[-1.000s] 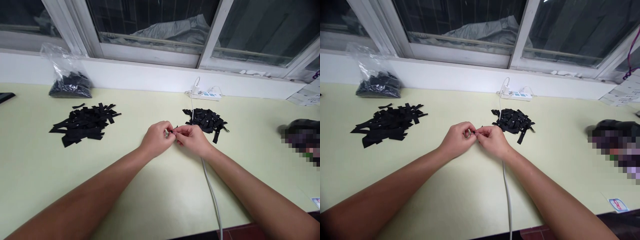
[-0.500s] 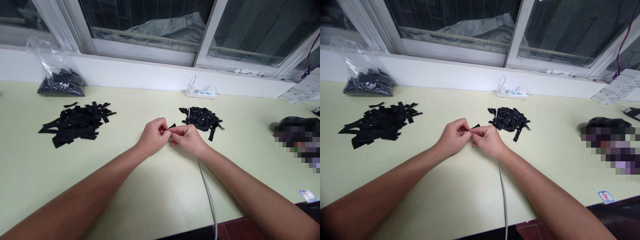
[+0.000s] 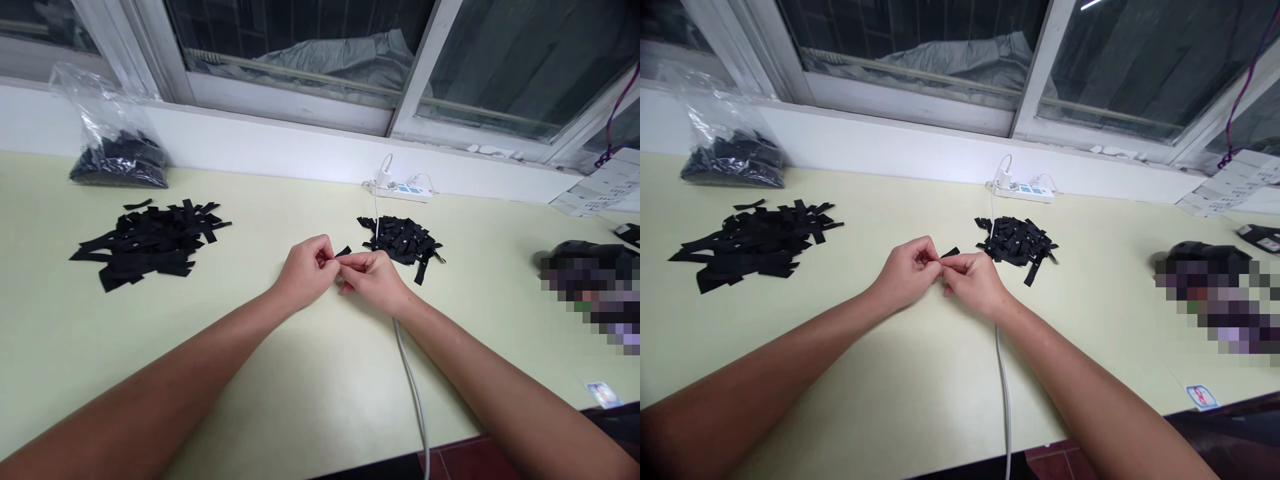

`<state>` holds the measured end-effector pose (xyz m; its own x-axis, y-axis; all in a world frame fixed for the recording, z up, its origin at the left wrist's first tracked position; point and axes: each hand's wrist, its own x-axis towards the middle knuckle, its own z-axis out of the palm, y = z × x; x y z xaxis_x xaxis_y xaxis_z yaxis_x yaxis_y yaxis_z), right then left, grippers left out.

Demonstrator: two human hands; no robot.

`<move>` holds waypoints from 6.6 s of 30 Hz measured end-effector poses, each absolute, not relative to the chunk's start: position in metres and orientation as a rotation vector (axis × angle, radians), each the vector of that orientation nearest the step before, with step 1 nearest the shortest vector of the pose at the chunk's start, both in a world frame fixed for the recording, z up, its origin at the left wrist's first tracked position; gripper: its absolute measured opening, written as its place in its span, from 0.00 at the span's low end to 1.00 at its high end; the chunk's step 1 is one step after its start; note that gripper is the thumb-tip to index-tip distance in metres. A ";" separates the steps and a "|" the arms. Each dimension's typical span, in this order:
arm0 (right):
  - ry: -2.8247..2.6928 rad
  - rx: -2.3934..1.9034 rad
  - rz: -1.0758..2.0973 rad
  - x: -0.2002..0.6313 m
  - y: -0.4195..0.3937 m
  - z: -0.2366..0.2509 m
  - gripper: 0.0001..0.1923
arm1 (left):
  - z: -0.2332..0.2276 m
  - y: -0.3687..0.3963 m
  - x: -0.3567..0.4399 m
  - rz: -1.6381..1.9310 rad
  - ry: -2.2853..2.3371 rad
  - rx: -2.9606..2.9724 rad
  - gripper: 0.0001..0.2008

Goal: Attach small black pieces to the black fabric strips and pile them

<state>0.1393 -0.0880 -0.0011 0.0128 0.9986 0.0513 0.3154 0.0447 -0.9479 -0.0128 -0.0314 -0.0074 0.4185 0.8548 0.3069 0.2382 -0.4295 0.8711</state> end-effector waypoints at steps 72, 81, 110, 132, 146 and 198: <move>-1.115 -1.313 0.942 0.152 -0.076 0.003 0.15 | -0.006 -0.012 -0.022 1.094 0.967 1.831 0.13; -1.127 -1.408 0.860 0.158 -0.071 -0.002 0.21 | -0.013 -0.014 -0.018 1.130 0.876 1.732 0.10; -1.055 -1.298 1.053 0.156 -0.077 0.008 0.17 | -0.009 -0.027 -0.016 1.070 0.792 1.860 0.08; -1.128 -1.312 1.062 0.155 -0.076 0.001 0.20 | -0.010 -0.022 -0.013 0.986 0.889 1.717 0.08; -0.865 -1.199 1.231 0.163 -0.078 0.010 0.18 | -0.008 -0.020 -0.015 0.943 0.645 1.531 0.10; -1.998 -1.400 0.295 0.151 -0.074 -0.014 0.19 | -0.004 -0.014 -0.015 1.211 0.948 1.370 0.05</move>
<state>0.1509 -0.0744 -0.0145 -0.1985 0.8981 0.3926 0.7463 0.3981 -0.5334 -0.0151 -0.0136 -0.0039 0.1806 0.9691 0.1678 -0.0689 -0.1577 0.9851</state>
